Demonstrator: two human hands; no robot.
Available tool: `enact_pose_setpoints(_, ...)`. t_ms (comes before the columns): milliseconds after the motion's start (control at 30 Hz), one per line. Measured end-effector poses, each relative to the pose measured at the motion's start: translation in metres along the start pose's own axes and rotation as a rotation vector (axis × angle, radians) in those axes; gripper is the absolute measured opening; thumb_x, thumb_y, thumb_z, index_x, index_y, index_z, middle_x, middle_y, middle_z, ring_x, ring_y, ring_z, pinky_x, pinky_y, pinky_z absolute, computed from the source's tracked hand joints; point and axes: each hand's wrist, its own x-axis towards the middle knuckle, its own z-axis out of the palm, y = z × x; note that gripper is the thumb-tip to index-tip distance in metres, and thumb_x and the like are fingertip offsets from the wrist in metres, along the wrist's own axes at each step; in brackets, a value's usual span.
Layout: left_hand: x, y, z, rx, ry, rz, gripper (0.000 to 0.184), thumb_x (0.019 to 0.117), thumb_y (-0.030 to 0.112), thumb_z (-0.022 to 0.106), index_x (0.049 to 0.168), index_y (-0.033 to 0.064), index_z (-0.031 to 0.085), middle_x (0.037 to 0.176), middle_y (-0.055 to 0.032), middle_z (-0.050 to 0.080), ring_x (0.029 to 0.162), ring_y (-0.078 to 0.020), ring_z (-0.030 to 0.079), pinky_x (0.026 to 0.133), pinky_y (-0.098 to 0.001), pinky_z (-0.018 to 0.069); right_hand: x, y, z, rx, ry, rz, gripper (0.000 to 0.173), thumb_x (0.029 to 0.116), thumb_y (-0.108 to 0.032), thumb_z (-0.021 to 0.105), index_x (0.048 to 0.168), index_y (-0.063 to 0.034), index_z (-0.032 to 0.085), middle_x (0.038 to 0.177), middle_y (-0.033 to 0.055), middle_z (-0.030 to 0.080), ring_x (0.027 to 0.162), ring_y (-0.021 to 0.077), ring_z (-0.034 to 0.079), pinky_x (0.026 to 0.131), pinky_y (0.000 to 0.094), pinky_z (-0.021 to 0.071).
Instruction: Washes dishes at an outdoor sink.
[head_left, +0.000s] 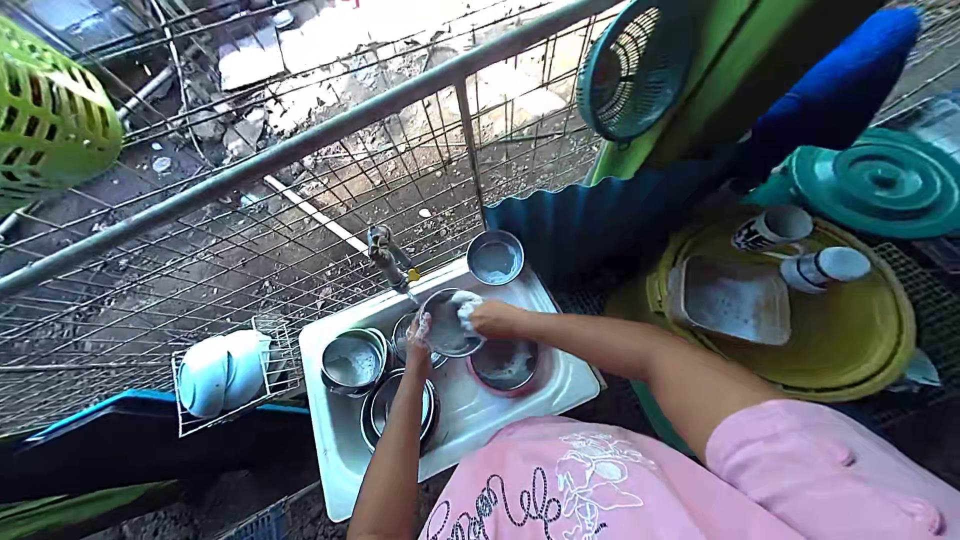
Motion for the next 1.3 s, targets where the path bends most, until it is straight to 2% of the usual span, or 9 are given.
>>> enact_pose_setpoints(100, 0.003, 0.010, 0.014, 0.027, 0.003, 0.003, 0.045, 0.1095, 0.015, 0.036, 0.147, -0.0100, 0.042, 0.147, -0.0261, 0.049, 0.131, -0.0217, 0.052, 0.111, -0.0348, 0.0413, 0.009, -0.027, -0.006, 0.162, -0.201, 0.225, 0.049, 0.0917, 0.001, 0.065, 0.138, 0.0136, 0.053, 0.146, 0.0340, 0.049, 0.139, 0.0503, 0.044, 0.113, 0.0665, 0.0355)
enact_pose_setpoints(200, 0.011, 0.028, 0.022, 0.182, -0.001, 0.044, 0.044, 0.1086, 0.011, 0.039, 0.146, -0.0118, 0.042, 0.150, -0.0293, 0.046, 0.139, -0.0278, 0.047, 0.116, -0.0382, 0.0356, 0.015, -0.053, -0.003, 0.360, -0.024, 0.314, 0.044, 0.0799, 0.007, 0.076, 0.121, 0.0126, 0.064, 0.128, 0.0333, 0.061, 0.125, 0.0493, 0.057, 0.107, 0.0634, 0.0426)
enact_pose_setpoints(333, 0.023, 0.027, 0.023, 0.517, 0.064, 0.016, 0.046, 0.1094, 0.016, 0.042, 0.150, -0.0063, 0.043, 0.151, -0.0303, 0.046, 0.143, -0.0378, 0.043, 0.120, -0.0497, 0.0304, -0.014, -0.034, -0.017, 0.534, 0.330, 0.288, 0.032, 0.0811, -0.004, 0.080, 0.109, 0.0086, 0.072, 0.112, 0.0275, 0.070, 0.112, 0.0405, 0.066, 0.103, 0.0535, 0.0492)
enact_pose_setpoints(567, 0.050, 0.002, 0.032, 0.749, 0.039, -0.095, 0.062, 0.1043, 0.031, 0.057, 0.154, -0.0013, 0.038, 0.144, -0.0344, 0.050, 0.137, -0.0467, 0.049, 0.113, -0.0591, 0.0373, -0.212, 0.012, -0.090, 0.942, 0.752, 0.908, 0.042, 0.0901, 0.003, 0.069, 0.130, 0.0067, 0.059, 0.119, 0.0187, 0.069, 0.104, 0.0203, 0.069, 0.093, 0.0364, 0.0578)
enact_pose_setpoints(667, 0.061, -0.022, 0.039, 0.689, -0.002, -0.090, 0.064, 0.0991, 0.028, 0.066, 0.152, -0.0005, 0.042, 0.141, -0.0362, 0.051, 0.132, -0.0479, 0.051, 0.109, -0.0592, 0.0423, -0.301, 0.044, -0.094, 0.717, 0.918, 1.309, 0.044, 0.0933, -0.004, 0.069, 0.135, 0.0037, 0.057, 0.120, 0.0223, 0.065, 0.102, 0.0257, 0.066, 0.090, 0.0437, 0.0563)
enact_pose_setpoints(833, 0.059, -0.044, 0.014, 0.579, -0.038, -0.069, 0.054, 0.1073, 0.025, 0.052, 0.152, -0.0036, 0.041, 0.152, -0.0298, 0.045, 0.145, -0.0384, 0.041, 0.122, -0.0493, 0.0298, -0.378, 0.110, -0.038, 0.371, 0.738, 1.633, 0.056, 0.0994, -0.022, 0.067, 0.141, 0.0120, 0.050, 0.143, 0.0374, 0.051, 0.137, 0.0481, 0.048, 0.116, 0.0596, 0.0354)
enact_pose_setpoints(1067, -0.038, -0.022, -0.075, 0.934, -0.205, -0.109, 0.035, 0.0987, 0.023, 0.066, 0.117, -0.0069, 0.069, 0.114, -0.0243, 0.070, 0.111, -0.0334, 0.067, 0.104, -0.0490, 0.0495, -0.377, 0.139, 0.004, 0.527, 0.334, 1.636, 0.050, 0.0960, -0.008, 0.070, 0.140, 0.0089, 0.054, 0.143, 0.0388, 0.050, 0.138, 0.0512, 0.046, 0.114, 0.0650, 0.0338)
enact_pose_setpoints(1200, -0.092, -0.050, -0.088, 1.160, -0.369, -0.386, 0.054, 0.1019, 0.038, 0.061, 0.143, 0.0043, 0.057, 0.137, -0.0224, 0.062, 0.131, -0.0392, 0.057, 0.112, -0.0591, 0.0403, -0.374, 0.145, 0.000, 0.399, 0.236, 1.642, 0.048, 0.0961, -0.010, 0.070, 0.137, 0.0107, 0.054, 0.141, 0.0389, 0.051, 0.137, 0.0515, 0.047, 0.114, 0.0649, 0.0343)
enact_pose_setpoints(1300, -0.105, -0.053, -0.085, 1.202, -0.407, -0.352, 0.042, 0.1106, 0.027, 0.042, 0.141, 0.0053, 0.060, 0.130, -0.0250, 0.066, 0.126, -0.0415, 0.061, 0.110, -0.0585, 0.0417, -0.384, 0.142, -0.003, 0.308, 0.288, 1.578, 0.046, 0.0992, -0.009, 0.065, 0.138, 0.0119, 0.053, 0.138, 0.0400, 0.053, 0.134, 0.0538, 0.049, 0.112, 0.0678, 0.0354)
